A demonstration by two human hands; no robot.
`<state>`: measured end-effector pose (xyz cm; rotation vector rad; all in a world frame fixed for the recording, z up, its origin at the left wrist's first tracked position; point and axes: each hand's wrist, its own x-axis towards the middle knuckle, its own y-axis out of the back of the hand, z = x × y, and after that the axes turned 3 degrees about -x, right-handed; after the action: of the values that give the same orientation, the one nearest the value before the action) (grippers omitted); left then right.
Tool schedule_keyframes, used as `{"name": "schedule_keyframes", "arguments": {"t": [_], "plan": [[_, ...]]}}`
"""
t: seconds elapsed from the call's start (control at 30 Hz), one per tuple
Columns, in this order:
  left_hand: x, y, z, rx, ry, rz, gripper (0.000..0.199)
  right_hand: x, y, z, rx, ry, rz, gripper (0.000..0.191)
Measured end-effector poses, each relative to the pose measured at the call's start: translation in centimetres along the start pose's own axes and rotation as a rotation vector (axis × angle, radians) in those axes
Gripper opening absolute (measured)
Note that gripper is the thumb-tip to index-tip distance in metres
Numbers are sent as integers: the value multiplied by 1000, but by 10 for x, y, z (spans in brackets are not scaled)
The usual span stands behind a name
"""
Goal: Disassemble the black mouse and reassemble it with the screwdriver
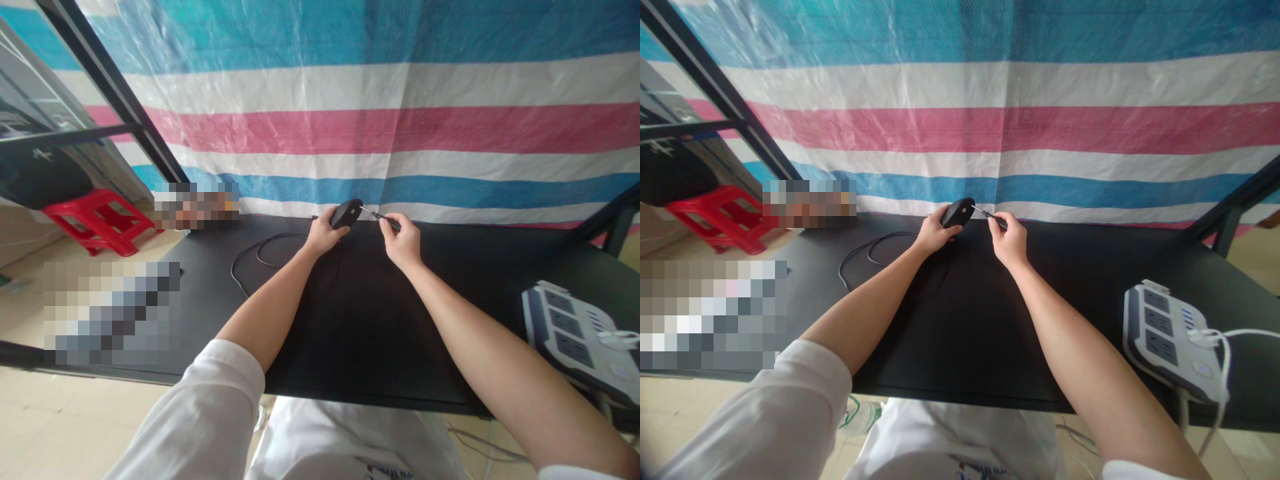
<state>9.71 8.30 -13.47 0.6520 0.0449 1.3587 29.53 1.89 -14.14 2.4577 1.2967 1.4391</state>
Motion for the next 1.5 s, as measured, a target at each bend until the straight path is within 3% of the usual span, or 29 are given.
{"name": "schedule_keyframes", "arguments": {"t": [0.13,0.3,0.5,1.1,1.5], "plan": [[-4,2,6,92,-63,49,63,-1,1,-2,-150,37,-49,41],[-9,3,13,225,-101,112,54,-1,7,-5,-302,-58,-164,44],[-12,1,14,348,-83,123,49,2,7,0,-323,-63,-229,42],[-15,2,21,524,-26,86,49,1,6,10,-236,185,-144,26],[-15,3,22,545,28,117,50,2,5,0,-54,-39,-172,35]]}}
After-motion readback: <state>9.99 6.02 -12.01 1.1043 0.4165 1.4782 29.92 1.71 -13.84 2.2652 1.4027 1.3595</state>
